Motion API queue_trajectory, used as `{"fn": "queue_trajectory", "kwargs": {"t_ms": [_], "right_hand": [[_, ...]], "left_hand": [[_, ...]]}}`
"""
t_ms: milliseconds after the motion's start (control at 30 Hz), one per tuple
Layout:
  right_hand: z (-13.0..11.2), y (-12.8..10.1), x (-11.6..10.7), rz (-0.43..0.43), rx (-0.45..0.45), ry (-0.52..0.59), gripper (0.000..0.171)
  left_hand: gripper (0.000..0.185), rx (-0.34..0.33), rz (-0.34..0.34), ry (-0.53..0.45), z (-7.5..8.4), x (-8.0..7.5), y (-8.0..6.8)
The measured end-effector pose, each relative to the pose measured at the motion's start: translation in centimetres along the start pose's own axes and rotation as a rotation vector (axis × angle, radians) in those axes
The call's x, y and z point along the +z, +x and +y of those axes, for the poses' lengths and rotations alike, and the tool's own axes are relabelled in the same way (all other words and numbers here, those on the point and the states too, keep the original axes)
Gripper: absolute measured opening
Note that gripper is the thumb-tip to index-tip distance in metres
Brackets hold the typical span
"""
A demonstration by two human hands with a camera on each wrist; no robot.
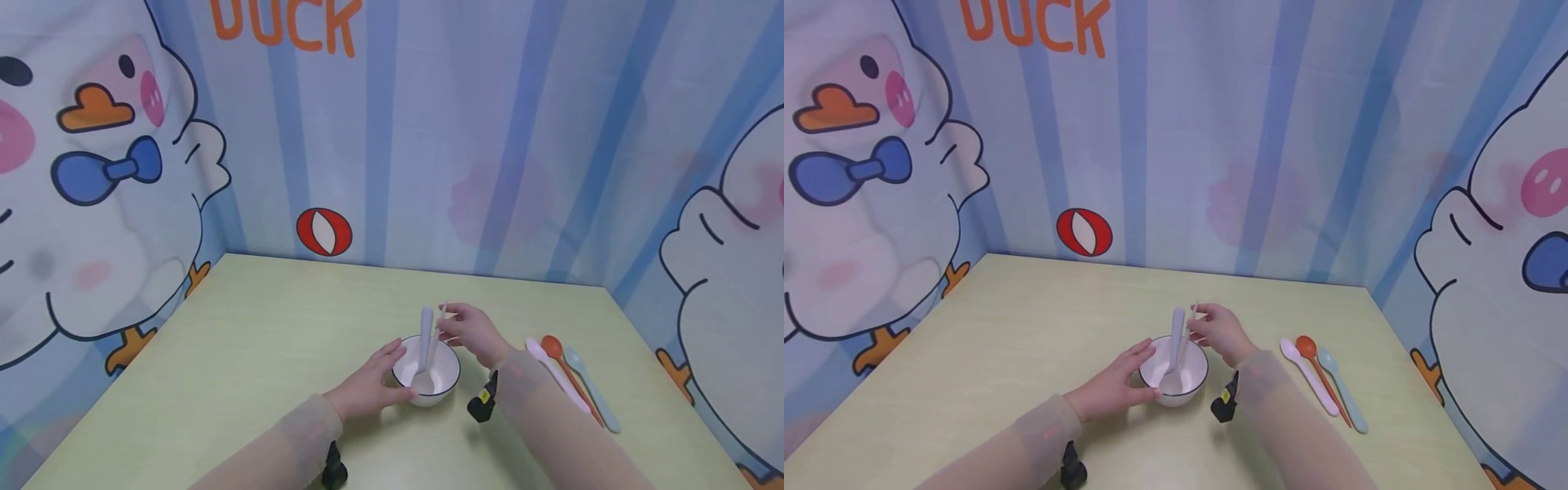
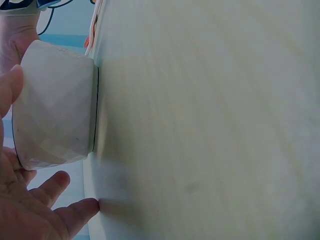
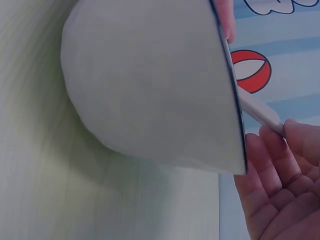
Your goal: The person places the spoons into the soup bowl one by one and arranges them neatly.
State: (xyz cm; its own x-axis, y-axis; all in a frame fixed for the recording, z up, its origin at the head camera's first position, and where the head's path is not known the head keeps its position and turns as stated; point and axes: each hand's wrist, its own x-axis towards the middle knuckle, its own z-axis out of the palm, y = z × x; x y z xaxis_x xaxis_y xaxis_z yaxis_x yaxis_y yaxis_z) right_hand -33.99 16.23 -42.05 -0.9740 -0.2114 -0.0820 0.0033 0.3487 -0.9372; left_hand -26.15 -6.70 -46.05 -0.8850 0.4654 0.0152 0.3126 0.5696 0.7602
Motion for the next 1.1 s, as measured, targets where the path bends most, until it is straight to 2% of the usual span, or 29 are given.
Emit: {"fn": "queue_trajectory", "kwargs": {"t_ms": [400, 833, 1100], "right_hand": [[0.1, 0.5, 1.2, 0.073, 0.066, -0.063, 0.047], [0.2, 0.5, 1.6, 0.051, 0.089, -0.13, 0.049], [0.3, 0.6, 1.7, 0.057, 0.101, -0.115, 0.047]], "left_hand": [[0.085, -0.006, -0.005, -0.01, -0.3, 0.0, 0.2], [0.085, -0.013, -0.004, -0.007, -0.2, 0.0, 0.1], [0.084, -0.022, -0.007, -0.009, -0.2, 0.0, 0.1]]}}
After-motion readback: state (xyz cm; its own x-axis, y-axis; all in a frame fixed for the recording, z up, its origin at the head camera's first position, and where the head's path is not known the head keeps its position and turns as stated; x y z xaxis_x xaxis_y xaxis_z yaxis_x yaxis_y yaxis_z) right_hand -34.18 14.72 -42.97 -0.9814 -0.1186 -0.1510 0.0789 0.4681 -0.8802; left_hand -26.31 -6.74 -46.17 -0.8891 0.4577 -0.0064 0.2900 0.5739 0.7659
